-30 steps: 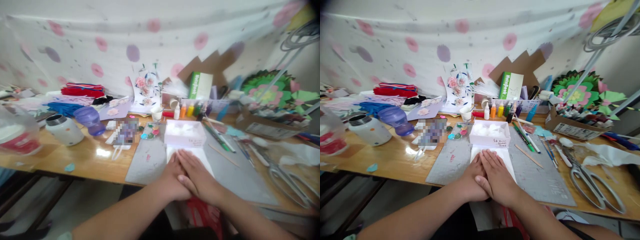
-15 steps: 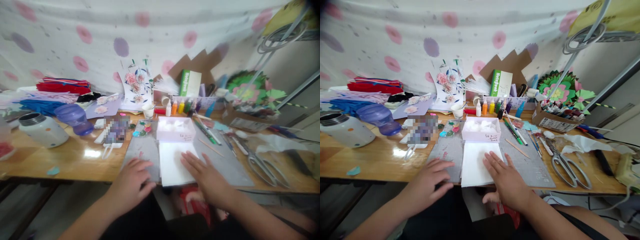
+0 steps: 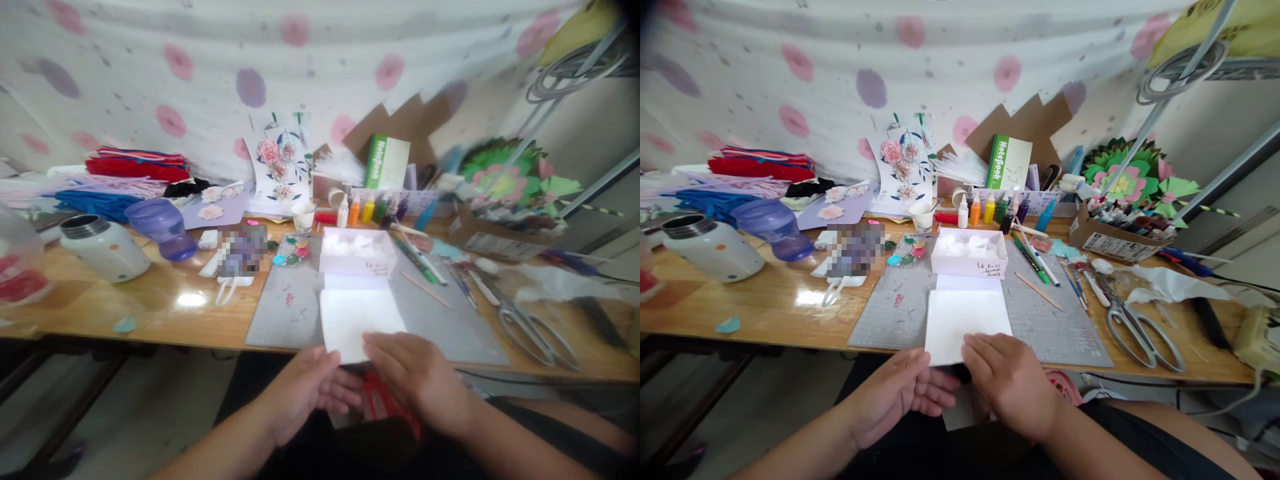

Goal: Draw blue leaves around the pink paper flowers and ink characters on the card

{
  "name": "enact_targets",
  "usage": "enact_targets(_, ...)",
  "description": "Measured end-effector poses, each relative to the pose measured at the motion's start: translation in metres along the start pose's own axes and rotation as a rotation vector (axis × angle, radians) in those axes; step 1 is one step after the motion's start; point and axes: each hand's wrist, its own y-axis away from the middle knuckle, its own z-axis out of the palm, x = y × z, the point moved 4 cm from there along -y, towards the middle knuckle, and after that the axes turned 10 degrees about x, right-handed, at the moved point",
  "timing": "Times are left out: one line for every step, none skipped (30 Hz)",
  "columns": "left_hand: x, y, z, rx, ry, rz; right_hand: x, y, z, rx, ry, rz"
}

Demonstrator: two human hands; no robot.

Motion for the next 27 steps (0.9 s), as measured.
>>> enact_targets(0.003, -0.002, 0.003, 0.015, 0.069, 0.006, -0.007, -0.001, -0.004, -0.001, -0.023, -0.009)
enact_targets(0.006, -0.004, 0.004, 0.041, 0.128, 0.020, -0.014, -0.001, -0.007, -0.005, -0.056, -0.013)
enact_targets(0.008, -0.006, 0.005, 0.076, 0.169, 0.037, -0.019, -0.002, -0.010, -0.014, -0.100, -0.009)
enact_targets(0.010, -0.008, 0.005, 0.113, 0.183, 0.056, -0.023, -0.002, -0.011, -0.024, -0.152, 0.001)
enact_targets(0.011, -0.010, 0.005, 0.145, 0.169, 0.073, -0.025, -0.003, -0.013, -0.028, -0.203, 0.018)
enact_targets(0.012, -0.011, 0.005, 0.163, 0.143, 0.081, -0.024, -0.005, -0.014, -0.019, -0.246, 0.040)
enact_targets(0.012, -0.012, 0.005, 0.165, 0.110, 0.083, -0.020, -0.007, -0.014, 0.004, -0.276, 0.072)
enact_targets(0.012, -0.012, 0.005, 0.161, 0.077, 0.086, -0.014, -0.009, -0.015, 0.037, -0.293, 0.121)
enact_targets(0.013, -0.011, 0.006, 0.152, 0.047, 0.090, -0.005, -0.011, -0.015, 0.079, -0.297, 0.187)
enact_targets(0.015, -0.010, 0.006, 0.140, 0.013, 0.098, 0.004, -0.013, -0.016, 0.128, -0.298, 0.264)
enact_targets(0.017, -0.008, 0.007, 0.128, -0.029, 0.116, 0.013, -0.015, -0.017, 0.175, -0.307, 0.339)
enact_targets(0.021, -0.006, 0.008, 0.114, -0.081, 0.143, 0.021, -0.016, -0.019, 0.211, -0.327, 0.400)
enact_targets(0.025, -0.004, 0.009, 0.100, -0.144, 0.177, 0.027, -0.018, -0.020, 0.239, -0.355, 0.440)
enact_targets(0.029, -0.001, 0.010, 0.085, -0.211, 0.214, 0.030, -0.019, -0.022, 0.256, -0.384, 0.460)
enact_targets(0.032, 0.001, 0.012, 0.068, -0.276, 0.248, 0.032, -0.021, -0.024, 0.262, -0.415, 0.465)
enact_targets(0.036, 0.003, 0.015, 0.052, -0.326, 0.274, 0.032, -0.023, -0.026, 0.260, -0.440, 0.464)
enact_targets(0.038, 0.004, 0.017, 0.036, -0.354, 0.288, 0.031, -0.024, -0.028, 0.257, -0.459, 0.463)
enact_targets(0.040, 0.006, 0.019, 0.016, -0.369, 0.298, 0.030, -0.025, -0.030, 0.255, -0.473, 0.464)
enact_targets(0.041, 0.007, 0.021, -0.006, -0.375, 0.307, 0.029, -0.026, -0.032, 0.254, -0.485, 0.467)
enact_targets(0.042, 0.007, 0.023, -0.026, -0.376, 0.316, 0.028, -0.027, -0.033, 0.252, -0.497, 0.471)
enact_targets(0.043, 0.008, 0.025, -0.043, -0.378, 0.323, 0.027, -0.027, -0.034, 0.249, -0.507, 0.478)
enact_targets(0.044, 0.009, 0.027, -0.055, -0.380, 0.329, 0.027, -0.028, -0.035, 0.247, -0.519, 0.483)
enact_targets(0.044, 0.009, 0.028, -0.062, -0.384, 0.328, 0.027, -0.028, -0.036, 0.244, -0.530, 0.488)
enact_targets(0.044, 0.010, 0.028, -0.064, -0.388, 0.326, 0.026, -0.028, -0.036, 0.243, -0.540, 0.492)
enact_targets(0.044, 0.011, 0.029, -0.066, -0.388, 0.321, 0.026, -0.028, -0.036, 0.240, -0.548, 0.500)
enact_targets(0.043, 0.011, 0.029, -0.070, -0.389, 0.318, 0.027, -0.028, -0.037, 0.238, -0.553, 0.511)
enact_targets(0.044, 0.012, 0.029, -0.078, -0.393, 0.320, 0.027, -0.027, -0.037, 0.235, -0.556, 0.522)
